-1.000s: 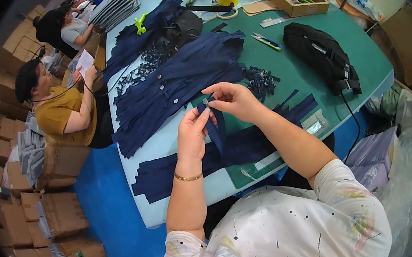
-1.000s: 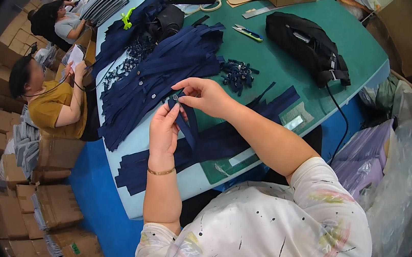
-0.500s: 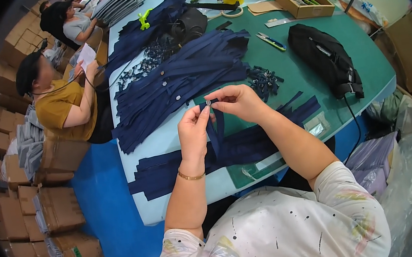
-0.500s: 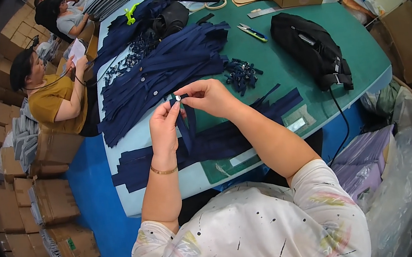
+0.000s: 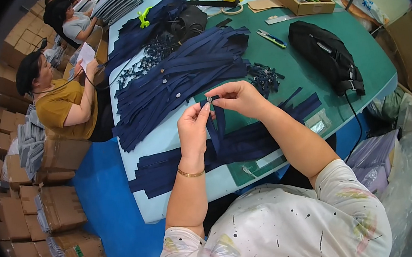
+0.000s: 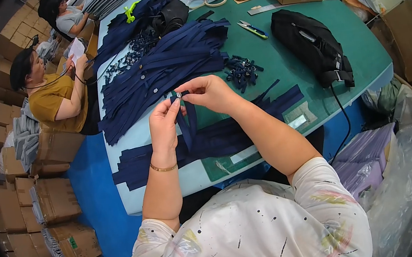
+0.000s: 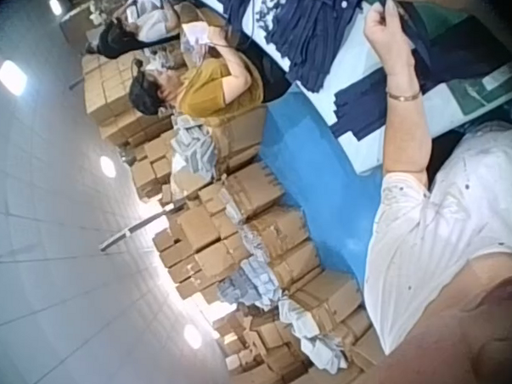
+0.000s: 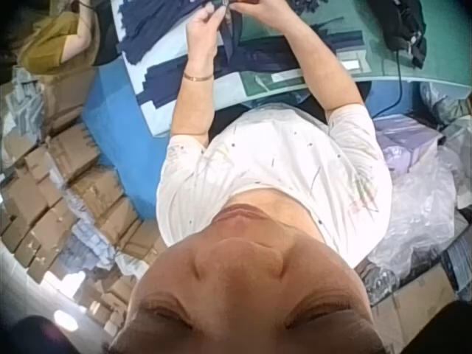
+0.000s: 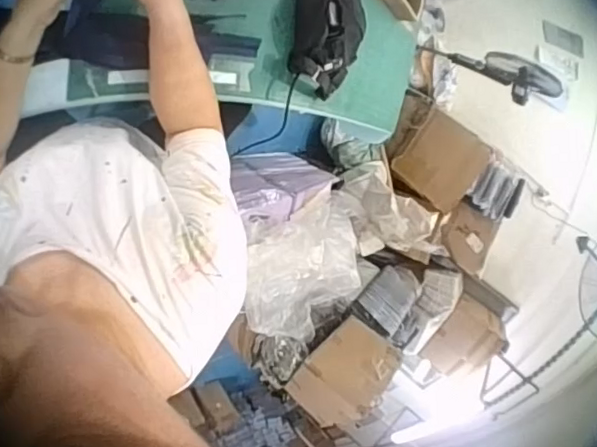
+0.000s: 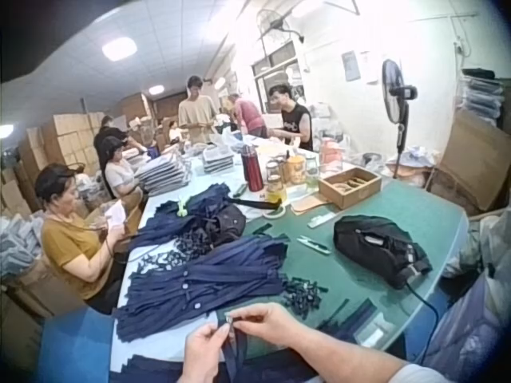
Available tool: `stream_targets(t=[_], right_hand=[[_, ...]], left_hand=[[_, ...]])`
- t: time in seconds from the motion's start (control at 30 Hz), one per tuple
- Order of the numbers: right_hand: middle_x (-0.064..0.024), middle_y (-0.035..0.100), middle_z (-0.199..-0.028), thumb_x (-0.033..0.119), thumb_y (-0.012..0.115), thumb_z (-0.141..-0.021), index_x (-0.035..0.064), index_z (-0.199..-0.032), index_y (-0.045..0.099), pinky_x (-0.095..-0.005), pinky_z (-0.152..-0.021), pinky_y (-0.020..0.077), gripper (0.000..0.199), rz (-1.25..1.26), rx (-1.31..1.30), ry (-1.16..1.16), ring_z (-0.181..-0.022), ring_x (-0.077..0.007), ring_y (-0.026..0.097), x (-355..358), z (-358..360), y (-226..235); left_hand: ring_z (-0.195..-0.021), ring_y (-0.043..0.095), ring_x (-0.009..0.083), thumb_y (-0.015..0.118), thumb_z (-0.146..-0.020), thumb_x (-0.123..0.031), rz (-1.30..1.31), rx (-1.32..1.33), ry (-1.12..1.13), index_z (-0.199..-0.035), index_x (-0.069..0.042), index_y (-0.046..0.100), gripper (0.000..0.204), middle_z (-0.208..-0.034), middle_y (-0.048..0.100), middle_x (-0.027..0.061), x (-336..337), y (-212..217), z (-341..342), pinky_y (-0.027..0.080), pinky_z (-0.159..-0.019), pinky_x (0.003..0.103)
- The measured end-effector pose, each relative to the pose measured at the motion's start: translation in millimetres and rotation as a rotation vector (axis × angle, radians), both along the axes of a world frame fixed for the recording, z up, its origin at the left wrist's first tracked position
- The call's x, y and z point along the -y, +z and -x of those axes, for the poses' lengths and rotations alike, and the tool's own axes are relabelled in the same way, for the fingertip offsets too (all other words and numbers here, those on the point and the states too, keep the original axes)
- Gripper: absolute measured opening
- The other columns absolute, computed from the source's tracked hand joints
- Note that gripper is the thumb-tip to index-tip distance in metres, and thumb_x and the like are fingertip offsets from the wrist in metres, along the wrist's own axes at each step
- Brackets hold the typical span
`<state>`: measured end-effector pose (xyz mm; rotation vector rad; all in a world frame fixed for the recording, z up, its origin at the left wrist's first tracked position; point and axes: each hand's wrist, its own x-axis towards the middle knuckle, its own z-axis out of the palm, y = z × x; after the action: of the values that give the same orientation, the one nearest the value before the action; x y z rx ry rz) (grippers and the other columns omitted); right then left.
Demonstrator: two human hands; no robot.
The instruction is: The recorder is manually attaching plastic adjusters or sliders onto small fabric straps at a production table.
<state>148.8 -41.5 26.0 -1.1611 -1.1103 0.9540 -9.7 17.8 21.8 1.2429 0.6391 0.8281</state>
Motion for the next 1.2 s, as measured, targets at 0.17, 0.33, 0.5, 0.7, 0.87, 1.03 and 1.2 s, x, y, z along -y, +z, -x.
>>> stream_targets(t=[0.17, 0.33, 0.5, 0.7, 0.87, 1.03, 1.2], right_hand=[[0.0039, 0.059, -0.074, 0.001, 0.066, -0.079, 0.0057, -0.103, 0.068, -0.0178, -0.062, 0.0446, 0.024, -0.020, -0.053, -0.031, -0.066, -0.0026, 0.052, -0.6, -0.8, -2.4], [0.0021, 0.062, -0.078, 0.002, 0.066, -0.080, 0.0064, -0.103, 0.068, -0.0188, -0.064, 0.0466, 0.024, -0.024, -0.034, -0.024, -0.070, -0.0034, 0.055, 0.1, -2.0, -0.9], [0.0016, 0.063, -0.078, 0.004, 0.067, -0.079, 0.0080, -0.102, 0.069, -0.0197, -0.064, 0.0463, 0.024, -0.018, -0.012, -0.017, -0.069, -0.0040, 0.055, 1.9, -2.0, 3.7], [0.0012, 0.063, -0.077, 0.004, 0.068, -0.079, 0.0087, -0.100, 0.070, -0.0198, -0.062, 0.0452, 0.022, -0.009, 0.099, -0.030, -0.068, -0.0045, 0.054, 2.5, -3.3, 6.6], [0.0007, 0.064, -0.078, 0.005, 0.068, -0.078, 0.0089, -0.099, 0.070, -0.0203, -0.061, 0.0453, 0.022, -0.016, 0.090, -0.025, -0.067, -0.0047, 0.054, 3.2, -4.5, 6.7], [-0.0011, 0.065, -0.077, 0.005, 0.069, -0.077, 0.0103, -0.099, 0.070, -0.0206, -0.061, 0.0457, 0.023, -0.028, 0.188, -0.060, -0.067, -0.0053, 0.055, 2.3, -5.0, 2.7], [-0.0021, 0.064, -0.076, 0.005, 0.069, -0.077, 0.0101, -0.098, 0.071, -0.0214, -0.058, 0.0463, 0.022, -0.042, 0.208, -0.080, -0.063, -0.0068, 0.057, 2.0, -3.2, 0.8]], left_hand=[[-0.073, 0.055, 0.0067, 0.059, -0.089, -0.012, -0.011, -0.093, -0.020, -0.093, 0.001, 0.063, 0.015, -0.079, 0.062, 0.0014, 8.1, 11.3, -1.9, 0.044, -0.069, 0.020], [-0.072, 0.052, 0.0057, 0.058, -0.090, -0.015, -0.085, -0.167, -0.024, -0.090, 0.001, 0.064, 0.017, -0.079, 0.061, -0.0001, 6.5, 1.7, 1.0, 0.041, -0.068, 0.020], [-0.071, 0.050, 0.0049, 0.058, -0.090, -0.014, -0.007, -0.116, -0.056, -0.087, 0.001, 0.064, 0.017, -0.079, 0.061, -0.0005, 6.8, 5.1, 0.7, 0.039, -0.065, 0.019], [-0.071, 0.052, 0.0057, 0.059, -0.090, -0.013, 0.072, -0.094, -0.082, -0.090, 0.001, 0.064, 0.016, -0.080, 0.062, 0.0005, 6.6, 4.3, -0.7, 0.041, -0.066, 0.020], [-0.072, 0.053, 0.0054, 0.060, -0.089, -0.012, 0.057, -0.105, -0.042, -0.094, 0.002, 0.064, 0.016, -0.081, 0.062, 0.0004, 11.6, 9.4, -2.7, 0.042, -0.066, 0.020], [-0.071, 0.051, 0.0044, 0.060, -0.089, -0.012, 0.033, -0.116, -0.026, -0.093, 0.001, 0.064, 0.015, -0.080, 0.061, -0.0006, 12.4, 5.6, -5.4, 0.041, -0.065, 0.019], [-0.059, 0.044, 0.0014, 0.058, -0.090, -0.015, 0.016, -0.069, -0.014, -0.089, -0.004, 0.064, 0.012, -0.075, 0.060, -0.0035, 8.9, -14.8, -7.4, 0.033, -0.052, 0.017]])
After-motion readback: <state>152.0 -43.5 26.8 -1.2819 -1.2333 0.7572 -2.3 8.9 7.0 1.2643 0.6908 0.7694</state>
